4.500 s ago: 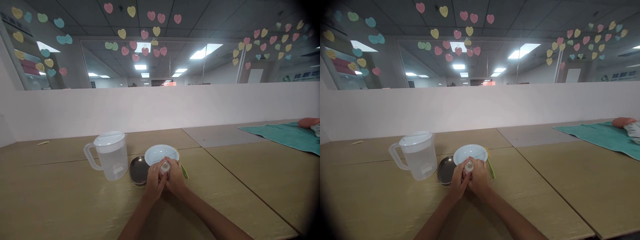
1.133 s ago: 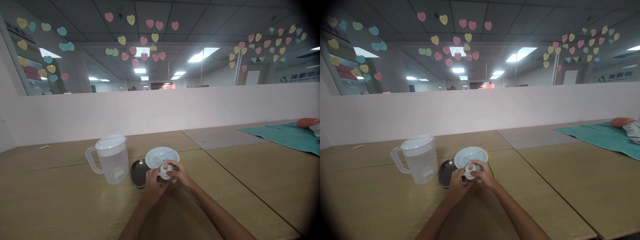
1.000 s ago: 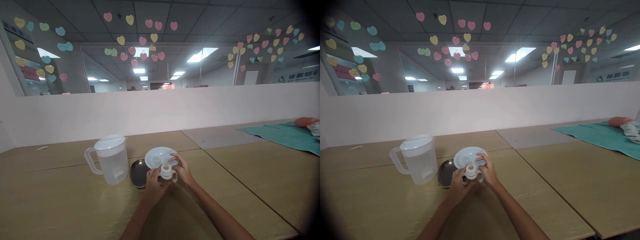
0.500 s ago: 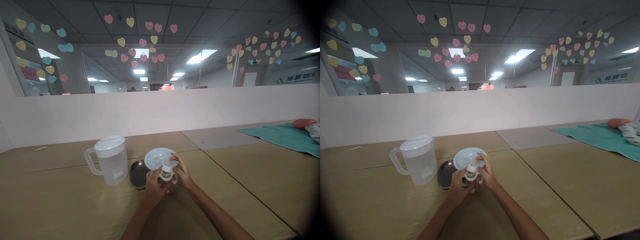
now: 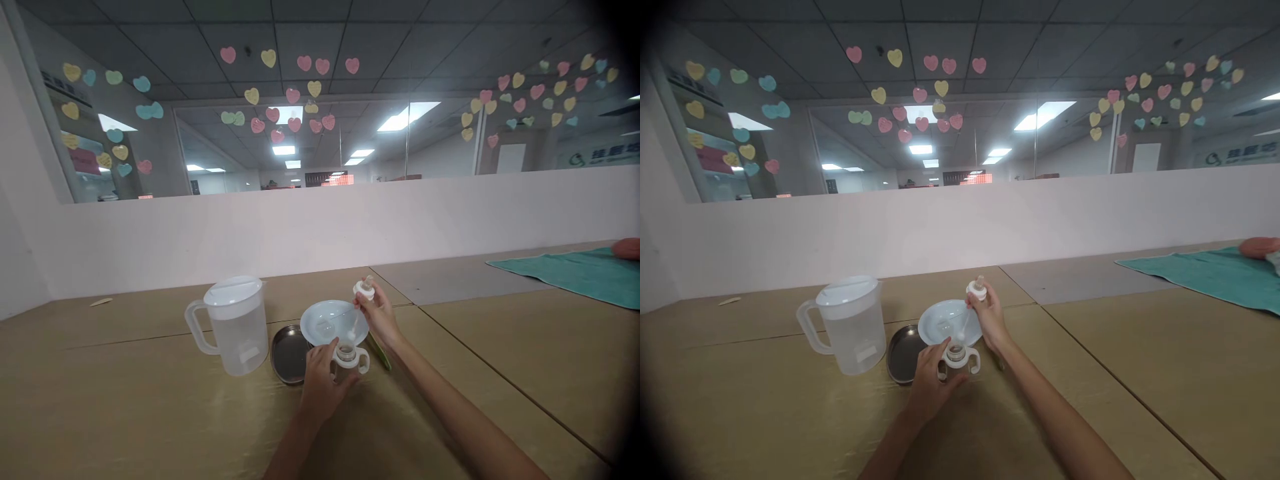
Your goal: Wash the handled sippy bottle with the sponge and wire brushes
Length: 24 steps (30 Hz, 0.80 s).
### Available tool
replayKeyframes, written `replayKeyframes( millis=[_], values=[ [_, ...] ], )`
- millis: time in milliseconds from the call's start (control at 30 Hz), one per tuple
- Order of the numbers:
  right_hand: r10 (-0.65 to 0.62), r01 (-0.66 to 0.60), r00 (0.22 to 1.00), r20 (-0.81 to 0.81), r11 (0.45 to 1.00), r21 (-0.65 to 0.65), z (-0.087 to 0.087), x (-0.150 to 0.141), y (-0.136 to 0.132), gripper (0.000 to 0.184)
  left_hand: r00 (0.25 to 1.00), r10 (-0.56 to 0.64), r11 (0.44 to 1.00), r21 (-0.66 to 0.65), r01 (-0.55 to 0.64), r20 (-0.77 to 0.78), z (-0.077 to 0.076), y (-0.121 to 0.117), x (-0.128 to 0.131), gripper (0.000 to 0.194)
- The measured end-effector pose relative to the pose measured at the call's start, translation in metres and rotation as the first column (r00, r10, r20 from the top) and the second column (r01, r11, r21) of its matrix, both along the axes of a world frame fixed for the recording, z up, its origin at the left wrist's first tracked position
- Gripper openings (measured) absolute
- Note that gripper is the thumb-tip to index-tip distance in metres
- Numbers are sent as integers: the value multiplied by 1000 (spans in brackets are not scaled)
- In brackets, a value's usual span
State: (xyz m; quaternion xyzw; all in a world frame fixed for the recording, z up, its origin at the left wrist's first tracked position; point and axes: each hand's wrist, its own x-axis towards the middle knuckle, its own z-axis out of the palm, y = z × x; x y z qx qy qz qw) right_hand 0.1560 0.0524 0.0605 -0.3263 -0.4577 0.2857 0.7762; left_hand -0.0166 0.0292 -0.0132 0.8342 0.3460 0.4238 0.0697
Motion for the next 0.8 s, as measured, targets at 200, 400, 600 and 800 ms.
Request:
replayKeyframes(
  millis=[200,400,600,800],
  values=[
    [-59,65,931,360,998,-3,-13,15,42,49,1000,-16,1000,23,15,23,2,-3,0,68],
    [-163,157,752,639,985,67,-44,24,57,33,999,-19,1000,-21,20,32,2,-5,0,69],
    [-3,46,585,811,999,-29,-48,18,41,33,998,-28,997,-67,32,49,3,-8,0,68],
    [49,137,470,881,982,-127,-44,4,36,28,997,-48,993,-109,55,60,3,-9,0,69]
  ],
)
